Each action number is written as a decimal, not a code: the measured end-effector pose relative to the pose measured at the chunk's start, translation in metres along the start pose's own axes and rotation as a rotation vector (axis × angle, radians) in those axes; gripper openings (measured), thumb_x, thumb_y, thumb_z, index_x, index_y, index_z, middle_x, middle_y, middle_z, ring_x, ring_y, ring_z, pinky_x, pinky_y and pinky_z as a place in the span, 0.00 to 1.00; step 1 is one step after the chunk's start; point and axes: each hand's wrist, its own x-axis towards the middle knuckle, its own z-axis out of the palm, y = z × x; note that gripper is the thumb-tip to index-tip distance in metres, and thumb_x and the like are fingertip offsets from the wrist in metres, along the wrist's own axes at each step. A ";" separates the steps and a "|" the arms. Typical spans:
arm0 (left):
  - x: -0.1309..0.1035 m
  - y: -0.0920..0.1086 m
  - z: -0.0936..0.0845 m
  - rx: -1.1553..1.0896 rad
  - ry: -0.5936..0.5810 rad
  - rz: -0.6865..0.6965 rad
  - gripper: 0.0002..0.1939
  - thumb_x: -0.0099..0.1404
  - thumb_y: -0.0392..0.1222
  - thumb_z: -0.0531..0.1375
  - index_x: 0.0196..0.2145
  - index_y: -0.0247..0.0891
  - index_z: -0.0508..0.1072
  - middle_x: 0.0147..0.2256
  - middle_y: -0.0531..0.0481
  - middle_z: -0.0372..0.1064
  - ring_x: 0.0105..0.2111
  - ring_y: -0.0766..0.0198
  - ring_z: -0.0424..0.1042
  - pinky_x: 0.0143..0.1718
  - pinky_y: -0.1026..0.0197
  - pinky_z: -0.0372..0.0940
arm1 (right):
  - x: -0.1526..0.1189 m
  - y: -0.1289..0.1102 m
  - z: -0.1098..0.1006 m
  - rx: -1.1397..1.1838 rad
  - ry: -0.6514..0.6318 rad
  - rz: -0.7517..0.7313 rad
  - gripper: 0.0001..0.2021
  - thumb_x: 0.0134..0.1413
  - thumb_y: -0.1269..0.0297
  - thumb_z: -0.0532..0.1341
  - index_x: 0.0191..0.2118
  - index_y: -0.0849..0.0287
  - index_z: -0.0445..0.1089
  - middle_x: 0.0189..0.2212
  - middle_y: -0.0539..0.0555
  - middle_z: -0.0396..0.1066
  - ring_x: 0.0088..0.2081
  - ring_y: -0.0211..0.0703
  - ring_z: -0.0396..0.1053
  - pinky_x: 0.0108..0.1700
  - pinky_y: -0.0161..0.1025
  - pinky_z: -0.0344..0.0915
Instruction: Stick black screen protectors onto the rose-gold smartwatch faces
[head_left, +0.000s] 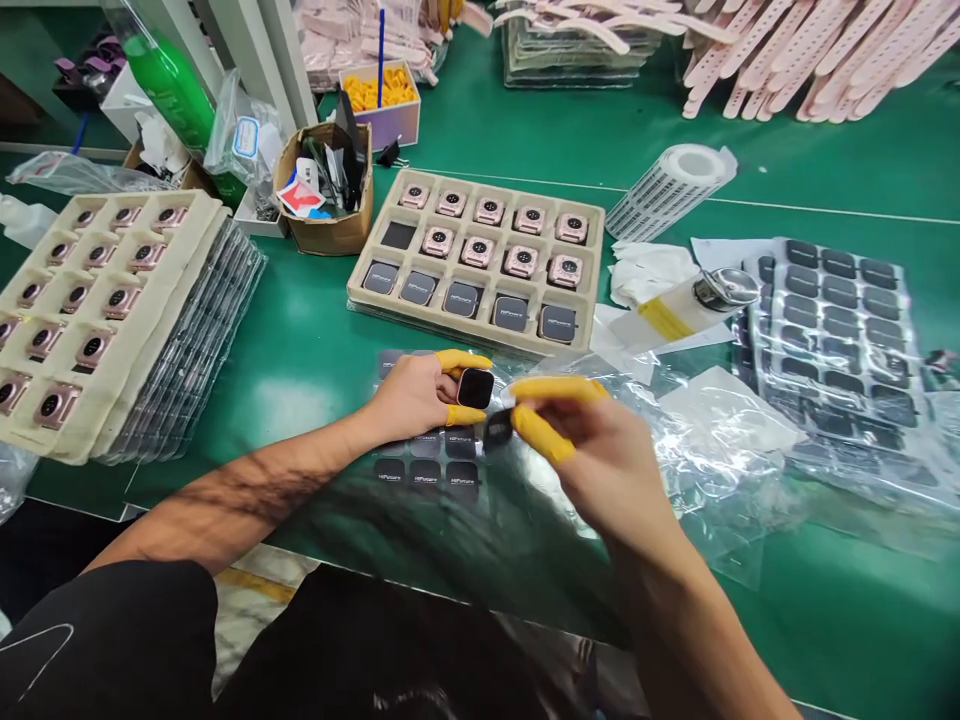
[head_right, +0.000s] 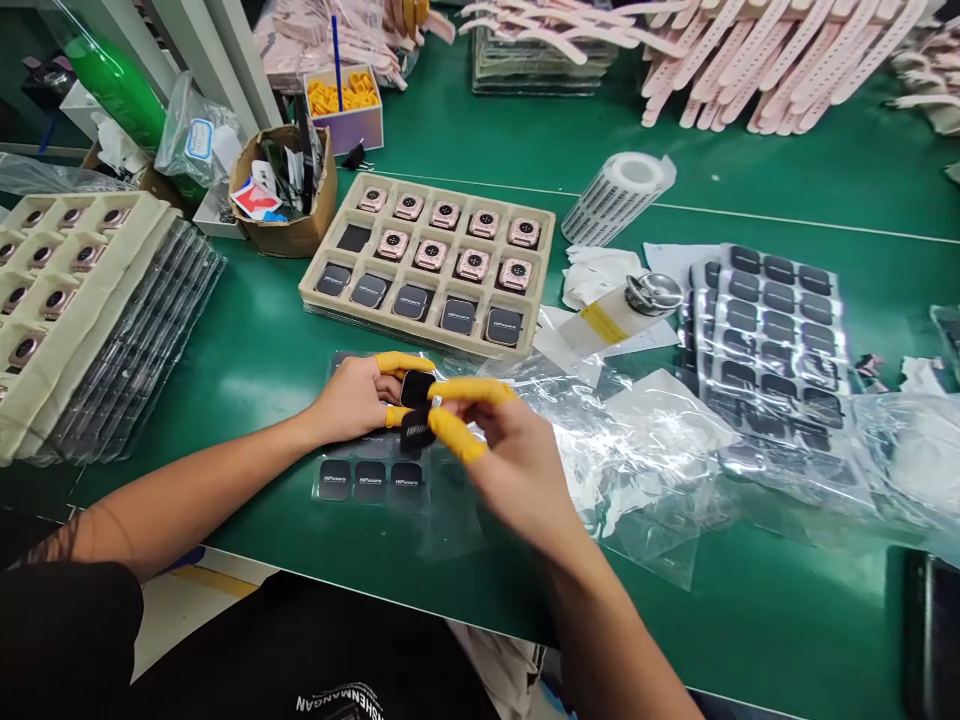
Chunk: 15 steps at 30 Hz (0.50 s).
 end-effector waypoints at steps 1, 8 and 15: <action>-0.001 0.000 0.000 0.026 0.000 0.003 0.32 0.51 0.38 0.74 0.55 0.32 0.80 0.27 0.52 0.78 0.31 0.61 0.76 0.38 0.61 0.71 | 0.013 0.005 -0.002 0.135 0.020 0.119 0.18 0.53 0.44 0.72 0.43 0.51 0.79 0.33 0.53 0.78 0.35 0.45 0.75 0.40 0.45 0.74; -0.004 0.007 0.000 0.159 -0.030 0.015 0.30 0.52 0.40 0.73 0.54 0.36 0.81 0.26 0.53 0.79 0.29 0.62 0.76 0.35 0.64 0.68 | 0.030 0.022 0.011 0.424 0.047 0.395 0.24 0.37 0.46 0.80 0.35 0.56 0.78 0.32 0.54 0.80 0.36 0.46 0.77 0.43 0.45 0.77; -0.005 0.014 0.002 0.216 -0.013 -0.019 0.29 0.52 0.40 0.74 0.54 0.37 0.81 0.27 0.55 0.81 0.29 0.62 0.77 0.37 0.64 0.69 | 0.029 0.025 0.016 0.441 0.087 0.423 0.21 0.37 0.47 0.80 0.34 0.51 0.77 0.30 0.51 0.78 0.37 0.50 0.79 0.43 0.51 0.80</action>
